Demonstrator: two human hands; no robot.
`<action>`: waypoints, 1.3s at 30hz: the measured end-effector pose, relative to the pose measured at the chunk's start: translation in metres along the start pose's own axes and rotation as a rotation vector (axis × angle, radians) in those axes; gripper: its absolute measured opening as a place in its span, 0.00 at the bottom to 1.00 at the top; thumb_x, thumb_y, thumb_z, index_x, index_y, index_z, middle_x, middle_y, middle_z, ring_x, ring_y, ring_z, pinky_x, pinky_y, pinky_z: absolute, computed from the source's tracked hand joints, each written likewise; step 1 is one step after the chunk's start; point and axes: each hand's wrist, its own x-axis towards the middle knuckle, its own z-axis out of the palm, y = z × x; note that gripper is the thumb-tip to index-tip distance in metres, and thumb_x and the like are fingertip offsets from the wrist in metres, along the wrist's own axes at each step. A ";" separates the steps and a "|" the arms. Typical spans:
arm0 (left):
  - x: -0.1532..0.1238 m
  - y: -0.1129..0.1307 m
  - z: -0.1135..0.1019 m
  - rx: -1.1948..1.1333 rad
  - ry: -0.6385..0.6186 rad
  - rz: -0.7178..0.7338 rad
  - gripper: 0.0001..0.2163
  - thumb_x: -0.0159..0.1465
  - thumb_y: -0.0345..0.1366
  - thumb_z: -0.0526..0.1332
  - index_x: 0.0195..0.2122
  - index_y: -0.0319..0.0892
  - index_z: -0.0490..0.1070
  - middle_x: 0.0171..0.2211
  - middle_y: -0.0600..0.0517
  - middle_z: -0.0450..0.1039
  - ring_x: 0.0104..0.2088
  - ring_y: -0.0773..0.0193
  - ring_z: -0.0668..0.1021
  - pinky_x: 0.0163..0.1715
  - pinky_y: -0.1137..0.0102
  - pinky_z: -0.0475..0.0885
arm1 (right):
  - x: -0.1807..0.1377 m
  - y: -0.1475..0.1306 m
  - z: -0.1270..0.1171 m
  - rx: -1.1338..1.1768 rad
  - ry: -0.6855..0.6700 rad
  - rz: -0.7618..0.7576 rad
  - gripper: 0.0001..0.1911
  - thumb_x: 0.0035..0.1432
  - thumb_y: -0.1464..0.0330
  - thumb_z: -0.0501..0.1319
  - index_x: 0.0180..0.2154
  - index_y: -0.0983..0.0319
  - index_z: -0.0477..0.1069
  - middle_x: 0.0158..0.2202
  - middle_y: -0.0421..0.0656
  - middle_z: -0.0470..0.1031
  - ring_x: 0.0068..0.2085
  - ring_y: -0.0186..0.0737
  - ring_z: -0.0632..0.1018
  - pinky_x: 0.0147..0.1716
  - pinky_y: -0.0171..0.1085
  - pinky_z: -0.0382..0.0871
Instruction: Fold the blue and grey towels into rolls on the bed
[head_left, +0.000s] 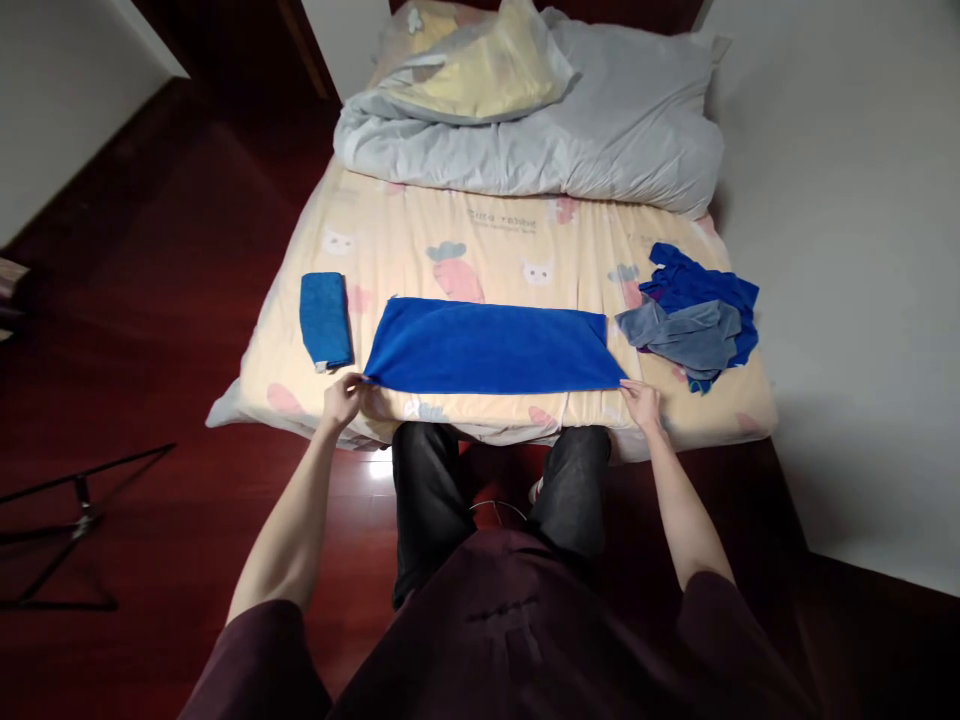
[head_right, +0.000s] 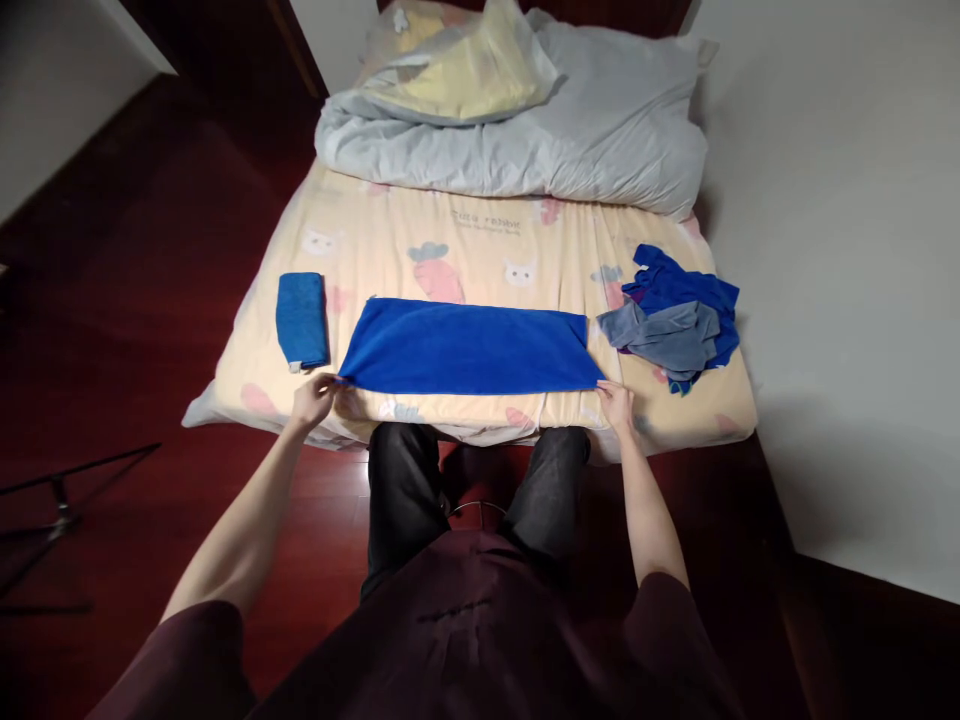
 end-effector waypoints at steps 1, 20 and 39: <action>-0.004 -0.007 0.002 0.114 -0.054 0.022 0.10 0.60 0.36 0.57 0.39 0.40 0.76 0.39 0.43 0.81 0.44 0.51 0.81 0.51 0.56 0.77 | -0.005 0.007 0.007 -0.065 -0.033 0.010 0.12 0.60 0.68 0.64 0.40 0.68 0.84 0.46 0.58 0.85 0.47 0.51 0.85 0.57 0.51 0.79; -0.027 -0.022 -0.017 0.745 -0.359 0.441 0.21 0.62 0.28 0.51 0.44 0.41 0.84 0.44 0.38 0.82 0.47 0.45 0.82 0.49 0.55 0.76 | -0.070 0.000 0.001 -0.525 -0.179 0.094 0.19 0.62 0.78 0.57 0.46 0.66 0.85 0.52 0.56 0.82 0.58 0.52 0.77 0.60 0.45 0.72; -0.003 0.086 0.182 0.251 -0.055 0.402 0.29 0.71 0.38 0.53 0.74 0.45 0.61 0.76 0.42 0.53 0.77 0.45 0.54 0.74 0.40 0.47 | -0.036 -0.254 0.269 -0.033 -0.429 -0.310 0.31 0.75 0.66 0.52 0.75 0.56 0.55 0.79 0.42 0.49 0.79 0.45 0.46 0.77 0.56 0.36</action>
